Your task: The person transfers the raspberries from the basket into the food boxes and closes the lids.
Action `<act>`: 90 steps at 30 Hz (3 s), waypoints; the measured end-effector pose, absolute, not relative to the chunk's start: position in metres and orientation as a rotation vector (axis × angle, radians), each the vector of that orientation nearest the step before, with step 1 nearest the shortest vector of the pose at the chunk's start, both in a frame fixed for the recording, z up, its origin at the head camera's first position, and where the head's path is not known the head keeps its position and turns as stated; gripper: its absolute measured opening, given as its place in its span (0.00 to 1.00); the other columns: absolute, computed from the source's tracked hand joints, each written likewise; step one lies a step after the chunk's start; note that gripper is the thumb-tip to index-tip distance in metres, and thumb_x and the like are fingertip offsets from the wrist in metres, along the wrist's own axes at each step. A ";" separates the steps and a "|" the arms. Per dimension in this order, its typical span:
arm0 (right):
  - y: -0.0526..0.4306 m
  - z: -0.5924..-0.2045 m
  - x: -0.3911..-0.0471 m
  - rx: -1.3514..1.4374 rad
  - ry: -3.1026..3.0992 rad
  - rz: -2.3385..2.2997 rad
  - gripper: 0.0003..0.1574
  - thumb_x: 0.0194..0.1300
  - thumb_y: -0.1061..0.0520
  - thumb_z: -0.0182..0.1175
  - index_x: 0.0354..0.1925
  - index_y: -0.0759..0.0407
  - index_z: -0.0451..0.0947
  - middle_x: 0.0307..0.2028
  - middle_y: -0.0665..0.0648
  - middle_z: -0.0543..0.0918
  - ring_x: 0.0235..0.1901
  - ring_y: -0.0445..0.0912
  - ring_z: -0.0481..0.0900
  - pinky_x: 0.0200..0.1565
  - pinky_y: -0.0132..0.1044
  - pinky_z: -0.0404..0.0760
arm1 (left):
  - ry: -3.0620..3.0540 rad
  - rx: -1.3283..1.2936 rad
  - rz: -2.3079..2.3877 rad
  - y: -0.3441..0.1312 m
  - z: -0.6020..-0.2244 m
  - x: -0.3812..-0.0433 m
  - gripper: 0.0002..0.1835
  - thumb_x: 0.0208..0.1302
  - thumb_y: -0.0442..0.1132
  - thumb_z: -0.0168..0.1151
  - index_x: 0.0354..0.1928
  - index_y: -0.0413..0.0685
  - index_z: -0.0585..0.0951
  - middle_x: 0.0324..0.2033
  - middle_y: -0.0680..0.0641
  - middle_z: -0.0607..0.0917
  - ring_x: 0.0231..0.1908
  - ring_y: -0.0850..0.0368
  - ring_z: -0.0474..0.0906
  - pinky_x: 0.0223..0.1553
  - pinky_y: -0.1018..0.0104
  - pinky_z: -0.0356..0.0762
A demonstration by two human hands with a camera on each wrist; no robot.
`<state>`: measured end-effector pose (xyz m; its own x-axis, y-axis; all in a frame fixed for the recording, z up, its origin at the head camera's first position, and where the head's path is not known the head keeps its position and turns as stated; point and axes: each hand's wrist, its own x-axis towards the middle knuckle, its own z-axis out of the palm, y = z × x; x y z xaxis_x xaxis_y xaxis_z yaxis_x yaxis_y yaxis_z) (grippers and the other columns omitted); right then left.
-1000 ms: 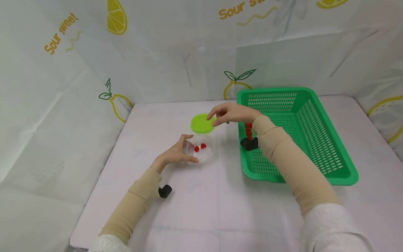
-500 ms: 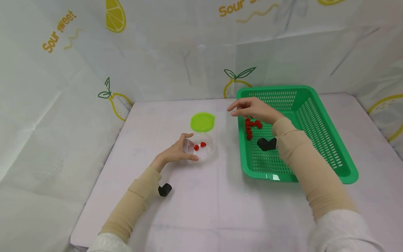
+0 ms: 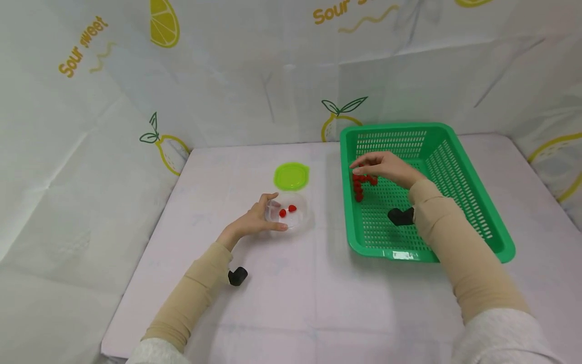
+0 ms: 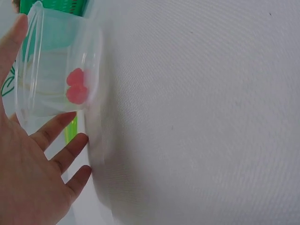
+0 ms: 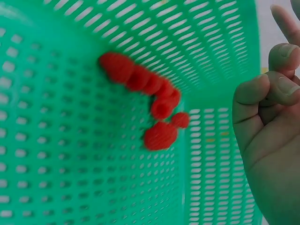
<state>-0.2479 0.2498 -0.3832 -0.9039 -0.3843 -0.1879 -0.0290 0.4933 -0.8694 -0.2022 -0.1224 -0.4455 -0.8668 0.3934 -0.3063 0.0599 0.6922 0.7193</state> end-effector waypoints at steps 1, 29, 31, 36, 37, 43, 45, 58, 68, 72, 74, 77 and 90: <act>0.251 -0.385 -0.248 -0.333 2.385 -1.363 0.27 0.64 0.46 0.58 0.56 0.60 0.73 0.36 0.48 0.81 0.45 0.49 0.73 0.51 0.47 0.70 | 2.466 0.349 1.023 -0.122 -0.446 -0.202 0.53 0.42 0.61 0.71 0.69 0.66 0.51 0.63 0.53 0.66 0.67 0.46 0.56 0.64 0.44 0.58; 0.260 -0.418 -0.255 -0.399 2.420 -0.833 0.28 0.61 0.46 0.60 0.53 0.61 0.73 0.32 0.55 0.69 0.30 0.44 0.64 0.34 0.38 0.68 | 2.513 0.311 1.001 -0.123 -0.446 -0.202 0.53 0.41 0.64 0.70 0.69 0.69 0.52 0.63 0.49 0.65 0.64 0.44 0.58 0.61 0.45 0.60; 0.260 -0.419 -0.254 -0.410 2.426 -0.807 0.28 0.61 0.46 0.60 0.54 0.62 0.73 0.33 0.55 0.70 0.32 0.45 0.65 0.34 0.38 0.67 | 2.508 0.297 1.002 -0.123 -0.446 -0.202 0.54 0.41 0.64 0.70 0.69 0.70 0.51 0.64 0.47 0.64 0.64 0.43 0.58 0.61 0.45 0.60; 0.259 -0.421 -0.253 -0.429 2.401 -0.800 0.27 0.62 0.47 0.60 0.53 0.63 0.73 0.33 0.56 0.73 0.32 0.45 0.66 0.35 0.38 0.69 | 2.492 0.275 1.004 -0.123 -0.448 -0.200 0.54 0.40 0.66 0.70 0.69 0.71 0.51 0.64 0.47 0.63 0.65 0.41 0.57 0.62 0.44 0.60; 0.259 -0.422 -0.253 -0.428 2.397 -0.802 0.26 0.62 0.48 0.60 0.52 0.62 0.73 0.33 0.56 0.73 0.32 0.45 0.67 0.35 0.38 0.69 | 2.493 0.274 1.001 -0.123 -0.448 -0.200 0.54 0.40 0.66 0.70 0.69 0.71 0.51 0.64 0.47 0.63 0.65 0.41 0.57 0.61 0.44 0.60; 0.262 -0.429 -0.256 -0.439 2.402 -0.788 0.24 0.60 0.46 0.61 0.49 0.61 0.75 0.34 0.56 0.76 0.32 0.46 0.68 0.35 0.37 0.70 | 2.503 0.289 0.988 -0.121 -0.448 -0.198 0.54 0.41 0.65 0.69 0.69 0.70 0.51 0.63 0.49 0.64 0.64 0.42 0.58 0.61 0.44 0.60; 0.262 -0.429 -0.256 -0.449 2.401 -0.782 0.25 0.60 0.46 0.62 0.49 0.60 0.76 0.34 0.57 0.76 0.32 0.46 0.69 0.35 0.38 0.70 | 2.505 0.293 0.986 -0.120 -0.448 -0.198 0.54 0.41 0.66 0.69 0.69 0.70 0.51 0.63 0.50 0.65 0.64 0.42 0.58 0.61 0.45 0.61; 0.257 -0.430 -0.255 -0.501 2.420 -0.761 0.22 0.61 0.47 0.60 0.49 0.60 0.77 0.39 0.57 0.77 0.33 0.45 0.68 0.35 0.37 0.68 | 2.510 0.286 0.982 -0.121 -0.448 -0.198 0.54 0.40 0.66 0.69 0.69 0.72 0.51 0.63 0.48 0.65 0.64 0.41 0.58 0.61 0.45 0.61; 0.256 -0.432 -0.256 -0.510 2.389 -0.773 0.20 0.60 0.49 0.62 0.46 0.60 0.76 0.30 0.55 0.75 0.27 0.43 0.67 0.33 0.37 0.66 | 2.514 0.288 0.989 -0.121 -0.449 -0.199 0.54 0.40 0.66 0.69 0.69 0.71 0.50 0.64 0.49 0.65 0.64 0.41 0.58 0.61 0.44 0.60; 0.255 -0.431 -0.256 -0.497 2.359 -0.773 0.20 0.59 0.49 0.63 0.45 0.60 0.76 0.27 0.54 0.75 0.26 0.43 0.68 0.32 0.36 0.67 | 2.508 0.289 0.988 -0.121 -0.449 -0.198 0.54 0.41 0.66 0.69 0.69 0.70 0.50 0.64 0.48 0.64 0.65 0.42 0.57 0.61 0.43 0.60; 0.255 -0.430 -0.256 -0.483 2.341 -0.774 0.20 0.58 0.49 0.64 0.44 0.61 0.75 0.26 0.53 0.75 0.26 0.42 0.68 0.32 0.36 0.68 | 2.508 0.289 0.990 -0.121 -0.449 -0.197 0.54 0.41 0.66 0.69 0.69 0.69 0.51 0.63 0.48 0.65 0.65 0.41 0.58 0.61 0.43 0.60; 0.255 -0.428 -0.256 -0.466 2.309 -0.784 0.21 0.58 0.50 0.64 0.44 0.61 0.73 0.26 0.53 0.73 0.25 0.42 0.67 0.30 0.35 0.68 | 2.511 0.290 0.986 -0.122 -0.449 -0.197 0.54 0.41 0.65 0.69 0.70 0.68 0.51 0.62 0.49 0.67 0.64 0.41 0.58 0.61 0.44 0.60; 0.255 -0.407 -0.251 -0.436 2.179 -0.787 0.22 0.56 0.54 0.65 0.45 0.63 0.70 0.24 0.51 0.72 0.24 0.42 0.65 0.29 0.36 0.68 | 2.514 0.307 0.971 -0.120 -0.447 -0.197 0.54 0.41 0.66 0.69 0.70 0.70 0.50 0.63 0.50 0.67 0.65 0.42 0.58 0.62 0.44 0.59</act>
<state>-0.2515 0.2550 -0.4070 -0.6498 -0.5278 -0.5470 -0.0562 0.7510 -0.6579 -0.1973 -0.1199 -0.4466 -0.8850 0.3494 -0.3079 0.0518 0.7309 0.6805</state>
